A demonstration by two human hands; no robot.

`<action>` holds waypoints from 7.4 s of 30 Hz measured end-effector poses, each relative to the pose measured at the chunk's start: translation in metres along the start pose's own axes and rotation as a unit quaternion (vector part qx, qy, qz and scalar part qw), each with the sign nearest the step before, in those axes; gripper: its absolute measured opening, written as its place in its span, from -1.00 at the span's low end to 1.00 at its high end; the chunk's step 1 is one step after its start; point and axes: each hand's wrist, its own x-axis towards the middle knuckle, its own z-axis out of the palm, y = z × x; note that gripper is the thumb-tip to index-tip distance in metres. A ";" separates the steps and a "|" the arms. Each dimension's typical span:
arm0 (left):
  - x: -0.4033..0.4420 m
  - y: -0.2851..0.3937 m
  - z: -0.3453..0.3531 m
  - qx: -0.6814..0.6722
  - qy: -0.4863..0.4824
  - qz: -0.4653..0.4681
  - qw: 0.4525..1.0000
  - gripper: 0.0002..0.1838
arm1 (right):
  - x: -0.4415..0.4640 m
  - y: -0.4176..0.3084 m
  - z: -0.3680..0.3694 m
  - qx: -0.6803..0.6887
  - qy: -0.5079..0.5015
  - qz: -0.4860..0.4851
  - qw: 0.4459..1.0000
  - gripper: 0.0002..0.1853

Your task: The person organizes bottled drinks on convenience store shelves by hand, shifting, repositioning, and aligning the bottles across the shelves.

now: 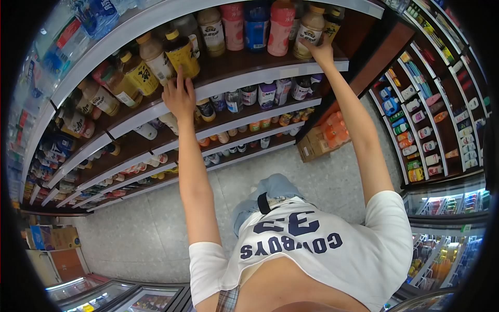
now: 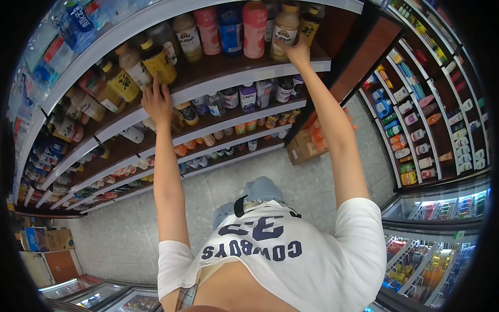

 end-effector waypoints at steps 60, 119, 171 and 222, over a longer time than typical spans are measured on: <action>0.000 -0.002 -0.001 -0.010 -0.004 -0.029 1.000 -0.46 | 0.047 -0.188 0.108 -0.107 -0.018 -0.411 0.905 -0.68; -0.005 -0.004 0.003 -0.035 0.011 -0.030 0.999 -0.51 | 0.075 -0.223 0.109 -0.125 -0.268 -0.347 0.890 -0.31; -0.004 -0.002 0.006 -0.010 0.034 -0.007 0.999 -0.48 | 0.047 -0.243 0.181 0.032 -0.142 -0.586 0.797 -0.29; -0.002 0.001 -0.003 -0.098 0.008 -0.040 0.994 -0.45 | -0.067 0.003 0.039 -0.139 -0.022 -0.430 0.892 -0.62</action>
